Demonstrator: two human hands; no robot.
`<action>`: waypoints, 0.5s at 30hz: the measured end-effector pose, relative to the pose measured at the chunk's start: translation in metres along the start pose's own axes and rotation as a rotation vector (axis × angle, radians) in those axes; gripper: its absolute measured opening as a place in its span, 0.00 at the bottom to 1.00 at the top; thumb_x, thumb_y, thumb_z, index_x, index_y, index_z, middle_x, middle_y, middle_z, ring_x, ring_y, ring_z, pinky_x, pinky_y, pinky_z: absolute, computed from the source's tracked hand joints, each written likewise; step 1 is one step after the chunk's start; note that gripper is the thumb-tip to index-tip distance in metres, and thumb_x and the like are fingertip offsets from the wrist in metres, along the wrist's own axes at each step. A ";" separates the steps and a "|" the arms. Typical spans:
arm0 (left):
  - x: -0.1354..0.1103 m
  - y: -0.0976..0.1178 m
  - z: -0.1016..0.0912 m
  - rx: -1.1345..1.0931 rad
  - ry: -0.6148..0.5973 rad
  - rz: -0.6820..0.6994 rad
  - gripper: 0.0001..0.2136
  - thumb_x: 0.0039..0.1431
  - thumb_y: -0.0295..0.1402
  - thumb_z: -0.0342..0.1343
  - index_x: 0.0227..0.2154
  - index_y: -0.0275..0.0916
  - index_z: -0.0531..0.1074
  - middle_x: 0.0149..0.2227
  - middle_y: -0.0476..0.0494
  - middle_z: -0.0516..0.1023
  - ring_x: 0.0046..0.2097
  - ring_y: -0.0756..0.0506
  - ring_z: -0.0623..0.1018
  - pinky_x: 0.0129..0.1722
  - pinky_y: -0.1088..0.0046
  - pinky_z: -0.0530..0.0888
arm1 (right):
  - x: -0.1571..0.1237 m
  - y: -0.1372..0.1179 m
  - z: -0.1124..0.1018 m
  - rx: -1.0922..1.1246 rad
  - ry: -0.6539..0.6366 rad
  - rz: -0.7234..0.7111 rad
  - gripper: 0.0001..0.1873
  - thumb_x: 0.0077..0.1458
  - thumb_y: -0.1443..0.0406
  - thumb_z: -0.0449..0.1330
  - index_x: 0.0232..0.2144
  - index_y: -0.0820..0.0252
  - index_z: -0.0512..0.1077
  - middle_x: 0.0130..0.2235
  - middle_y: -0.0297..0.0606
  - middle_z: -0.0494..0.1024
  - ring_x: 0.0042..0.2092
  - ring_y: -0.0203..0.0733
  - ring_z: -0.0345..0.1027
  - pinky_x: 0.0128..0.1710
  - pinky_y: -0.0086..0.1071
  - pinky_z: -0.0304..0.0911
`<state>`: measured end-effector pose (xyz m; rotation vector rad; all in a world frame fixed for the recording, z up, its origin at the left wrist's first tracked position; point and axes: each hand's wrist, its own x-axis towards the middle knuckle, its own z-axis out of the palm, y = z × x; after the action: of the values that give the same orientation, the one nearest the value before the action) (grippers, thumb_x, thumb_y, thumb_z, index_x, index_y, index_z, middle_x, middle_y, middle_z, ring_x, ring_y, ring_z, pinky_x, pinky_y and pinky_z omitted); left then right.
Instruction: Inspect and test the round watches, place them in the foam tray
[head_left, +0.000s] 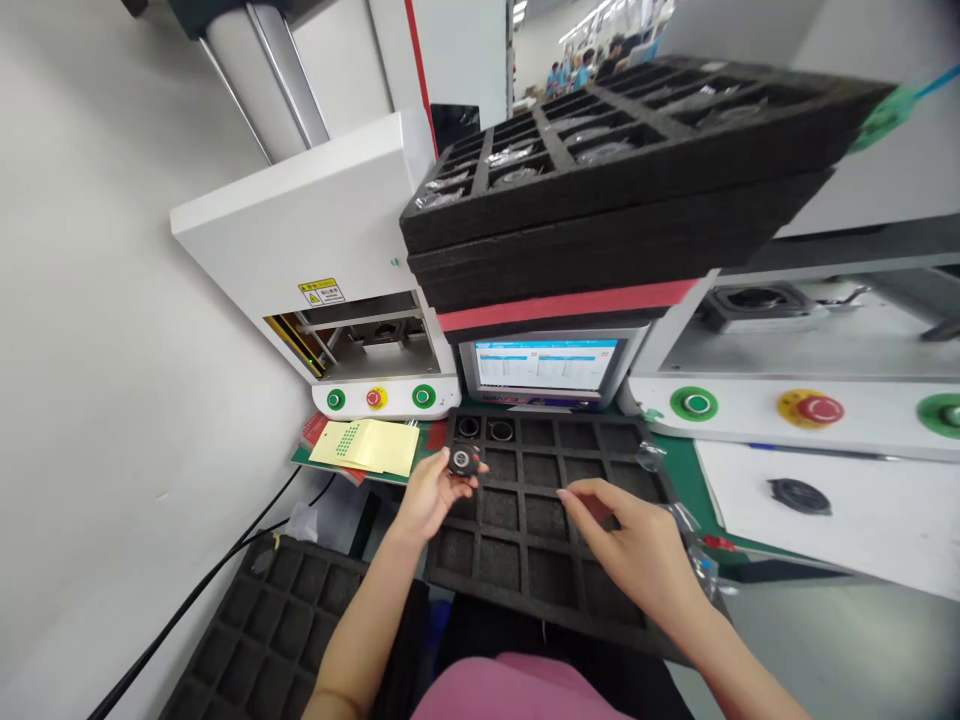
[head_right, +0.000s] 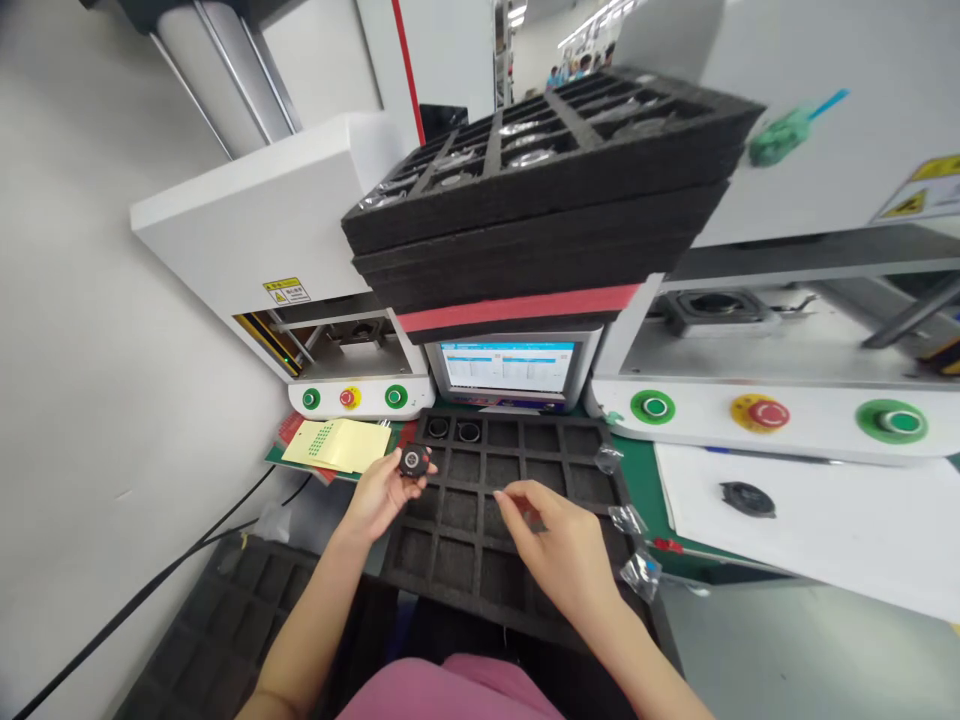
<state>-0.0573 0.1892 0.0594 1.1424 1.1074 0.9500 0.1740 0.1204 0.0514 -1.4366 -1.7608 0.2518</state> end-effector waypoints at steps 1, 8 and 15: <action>-0.011 0.006 0.013 -0.056 -0.035 -0.020 0.28 0.59 0.54 0.52 0.39 0.28 0.76 0.32 0.32 0.81 0.28 0.47 0.77 0.27 0.72 0.74 | -0.003 -0.008 -0.002 0.054 0.044 -0.011 0.21 0.66 0.53 0.48 0.31 0.57 0.72 0.28 0.34 0.79 0.26 0.36 0.74 0.27 0.27 0.69; -0.064 0.024 0.069 -0.192 -0.111 0.028 0.16 0.52 0.44 0.65 0.33 0.35 0.77 0.32 0.44 0.80 0.27 0.52 0.76 0.28 0.77 0.75 | -0.012 -0.059 -0.018 0.394 0.217 -0.021 0.05 0.63 0.63 0.57 0.35 0.56 0.73 0.35 0.37 0.80 0.33 0.38 0.77 0.33 0.27 0.74; -0.082 0.039 0.074 0.047 -0.163 0.412 0.07 0.61 0.32 0.58 0.41 0.42 0.79 0.36 0.46 0.80 0.34 0.50 0.79 0.35 0.76 0.76 | -0.017 -0.066 -0.031 0.527 0.251 -0.011 0.03 0.61 0.67 0.61 0.34 0.54 0.74 0.34 0.36 0.80 0.36 0.38 0.77 0.36 0.28 0.75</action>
<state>-0.0030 0.1028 0.1161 1.4931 0.7794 1.1265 0.1479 0.0733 0.1040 -1.0254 -1.3650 0.4688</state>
